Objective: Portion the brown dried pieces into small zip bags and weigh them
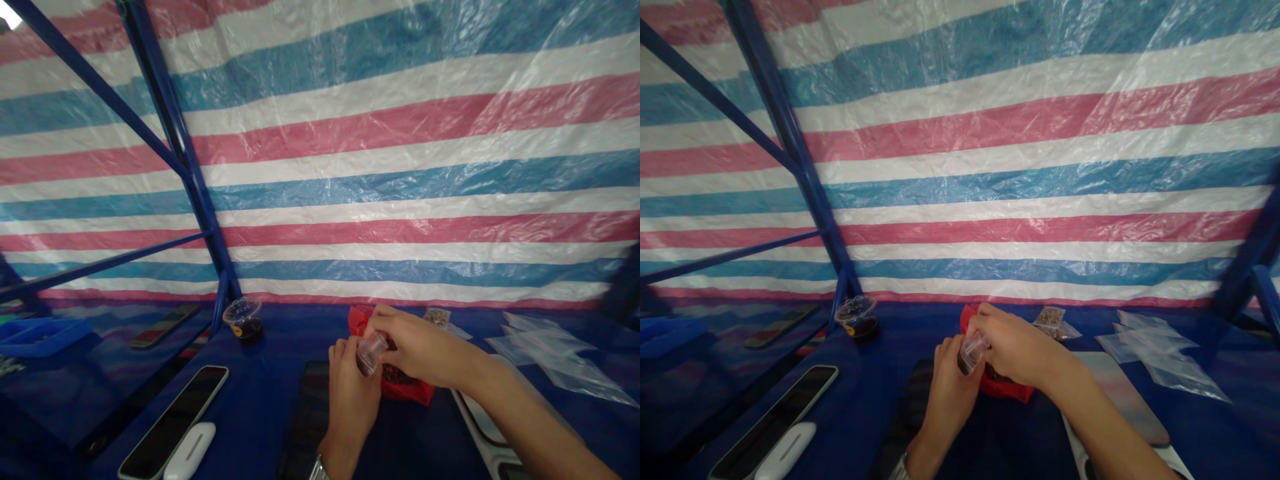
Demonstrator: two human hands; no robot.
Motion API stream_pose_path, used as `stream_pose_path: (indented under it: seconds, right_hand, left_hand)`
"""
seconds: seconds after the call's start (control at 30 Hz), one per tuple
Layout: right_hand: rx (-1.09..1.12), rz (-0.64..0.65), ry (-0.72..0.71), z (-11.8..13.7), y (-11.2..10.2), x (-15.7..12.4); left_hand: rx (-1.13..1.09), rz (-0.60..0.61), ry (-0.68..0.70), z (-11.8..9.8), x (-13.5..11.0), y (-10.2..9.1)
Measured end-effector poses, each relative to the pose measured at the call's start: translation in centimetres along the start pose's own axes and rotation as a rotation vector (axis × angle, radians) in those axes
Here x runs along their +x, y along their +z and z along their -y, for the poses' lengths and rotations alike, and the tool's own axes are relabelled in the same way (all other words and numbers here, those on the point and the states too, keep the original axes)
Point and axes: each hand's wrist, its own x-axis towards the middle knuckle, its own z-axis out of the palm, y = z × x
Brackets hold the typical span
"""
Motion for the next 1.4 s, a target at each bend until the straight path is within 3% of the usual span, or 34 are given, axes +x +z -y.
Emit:
stream_pose_path:
  seconds: [0.2,0.37,0.53,0.73,1.0,1.13,1.4]
  right_hand:
    - [-0.004,-0.024,-0.008,0.1,-0.2,0.0]
    - [-0.023,-0.094,0.111,-1.8,-1.2,-0.5]
    - [-0.303,0.096,0.356,-3.5,0.4,0.0]
    - [-0.420,0.028,0.361,-3.5,3.0,1.7]
    - [-0.519,-0.015,0.441,-4.3,2.9,1.7]
    - [-0.511,0.006,0.410,-4.1,3.0,1.8]
    - [-0.485,0.006,0.422,-3.9,3.3,2.0]
  left_hand:
    - [-0.025,-0.019,-0.032,-0.2,0.1,0.0]
    - [-0.019,-0.091,-0.158,-0.5,-0.5,0.0]
    - [-0.011,-0.122,-0.262,-0.6,-0.7,0.9]
    - [-0.062,-0.092,-0.258,-1.2,1.3,2.1]
    - [-0.255,-0.192,-0.390,0.1,2.7,2.5]
    - [-0.372,-0.248,-0.437,1.1,3.2,2.8]
    - [-0.553,-0.254,-0.384,1.0,3.1,2.8]
